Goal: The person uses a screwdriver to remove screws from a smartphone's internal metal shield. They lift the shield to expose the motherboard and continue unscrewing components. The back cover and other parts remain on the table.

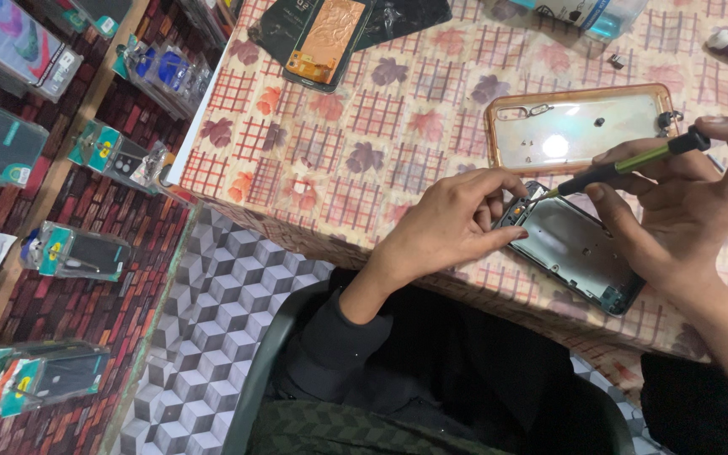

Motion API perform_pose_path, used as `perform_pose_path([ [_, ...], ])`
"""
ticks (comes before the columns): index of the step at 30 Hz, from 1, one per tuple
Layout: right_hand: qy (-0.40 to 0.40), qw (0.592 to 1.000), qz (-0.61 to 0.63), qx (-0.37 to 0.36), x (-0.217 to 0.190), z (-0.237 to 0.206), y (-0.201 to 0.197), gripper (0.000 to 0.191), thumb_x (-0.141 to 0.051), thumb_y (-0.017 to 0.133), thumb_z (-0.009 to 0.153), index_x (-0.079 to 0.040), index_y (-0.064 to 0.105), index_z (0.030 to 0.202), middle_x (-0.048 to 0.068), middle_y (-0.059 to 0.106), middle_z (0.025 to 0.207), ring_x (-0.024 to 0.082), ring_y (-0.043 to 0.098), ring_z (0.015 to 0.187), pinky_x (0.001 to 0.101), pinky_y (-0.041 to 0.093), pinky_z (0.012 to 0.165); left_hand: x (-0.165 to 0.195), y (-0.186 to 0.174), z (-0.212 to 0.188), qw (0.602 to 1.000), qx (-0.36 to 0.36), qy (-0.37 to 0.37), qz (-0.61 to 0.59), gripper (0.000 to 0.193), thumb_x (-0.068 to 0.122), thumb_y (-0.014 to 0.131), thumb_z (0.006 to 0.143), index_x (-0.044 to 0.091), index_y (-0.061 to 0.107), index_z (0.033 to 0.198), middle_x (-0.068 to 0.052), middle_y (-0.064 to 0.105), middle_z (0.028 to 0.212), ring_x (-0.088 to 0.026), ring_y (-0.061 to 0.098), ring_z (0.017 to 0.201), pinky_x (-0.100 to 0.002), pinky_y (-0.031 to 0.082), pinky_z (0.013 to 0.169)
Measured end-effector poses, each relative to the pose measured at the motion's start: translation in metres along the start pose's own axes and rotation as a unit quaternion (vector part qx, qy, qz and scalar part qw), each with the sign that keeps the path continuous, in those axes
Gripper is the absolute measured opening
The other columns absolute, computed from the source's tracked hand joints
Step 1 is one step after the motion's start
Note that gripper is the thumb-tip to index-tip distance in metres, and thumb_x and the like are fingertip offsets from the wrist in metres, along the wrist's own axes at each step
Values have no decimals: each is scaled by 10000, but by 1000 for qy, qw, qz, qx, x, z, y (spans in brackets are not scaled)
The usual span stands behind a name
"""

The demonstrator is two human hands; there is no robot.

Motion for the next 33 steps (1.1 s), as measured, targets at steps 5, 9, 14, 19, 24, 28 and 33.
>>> perform_pose_path([
  [5, 0, 1000, 7, -4, -3, 2, 1, 850, 219, 618, 974, -193, 97, 1505, 256, 579, 1213, 314, 682, 1137, 403, 650, 1008, 1, 0, 0, 1000, -3, -4, 4, 440, 228, 824, 853, 61, 641, 1216, -14, 649, 874, -75, 641, 715, -225, 589, 644],
  [9, -8, 1000, 10, -6, -3, 3, 1, 851, 214, 619, 967, -196, 93, 1497, 256, 583, 1217, 315, 682, 1137, 405, 652, 1003, 2, -2, -1, 1000, 0, -4, 2, 437, 219, 827, 851, 62, 644, 1216, -17, 649, 871, -80, 639, 713, -230, 583, 646],
  [14, -9, 1000, 11, -4, -3, 3, 1, 843, 215, 620, 952, -191, 101, 1478, 268, 584, 1246, 334, 684, 1132, 419, 654, 995, 3, -2, -2, 1000, 4, 1, -12, 436, 204, 826, 853, 63, 640, 1222, -17, 644, 877, -79, 636, 722, -228, 588, 649],
  [19, -12, 1000, 21, -1, -2, 2, 2, 841, 209, 631, 959, -197, 107, 1477, 265, 592, 1209, 329, 693, 1117, 415, 662, 986, 4, -3, -2, 1000, 6, 5, -14, 434, 193, 824, 853, 59, 639, 1223, -18, 636, 871, -81, 634, 735, -230, 590, 653],
  [24, -16, 999, 30, 0, 4, -2, 1, 844, 195, 640, 957, -199, 114, 1487, 254, 604, 1190, 318, 700, 1107, 400, 668, 965, 4, -3, -1, 1000, 2, -4, -12, 434, 188, 822, 846, 62, 642, 1220, -17, 638, 870, -83, 635, 725, -236, 587, 647],
  [28, 6, 1000, 28, 0, 9, -7, -2, 845, 170, 654, 963, -199, 122, 1506, 239, 622, 1165, 301, 716, 1068, 375, 665, 943, 3, -3, -3, 1000, 4, 0, -9, 381, 180, 806, 857, 52, 653, 1181, -39, 646, 872, -97, 650, 737, -238, 600, 650],
  [33, -12, 998, 64, -3, 11, -5, 0, 846, 172, 634, 934, -208, 126, 1495, 234, 628, 1125, 311, 722, 1051, 376, 673, 937, 6, -6, -6, 997, 26, 64, 30, 180, 73, 683, 963, 33, 684, 1138, -73, 701, 1020, -143, 704, 807, -300, 587, 744],
])
Point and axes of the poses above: each hand's wrist, its own z-axis towards the middle knuckle, its own y-axis out of the palm, x = y × z, the point moved 4 cm from there along z, towards the middle knuckle
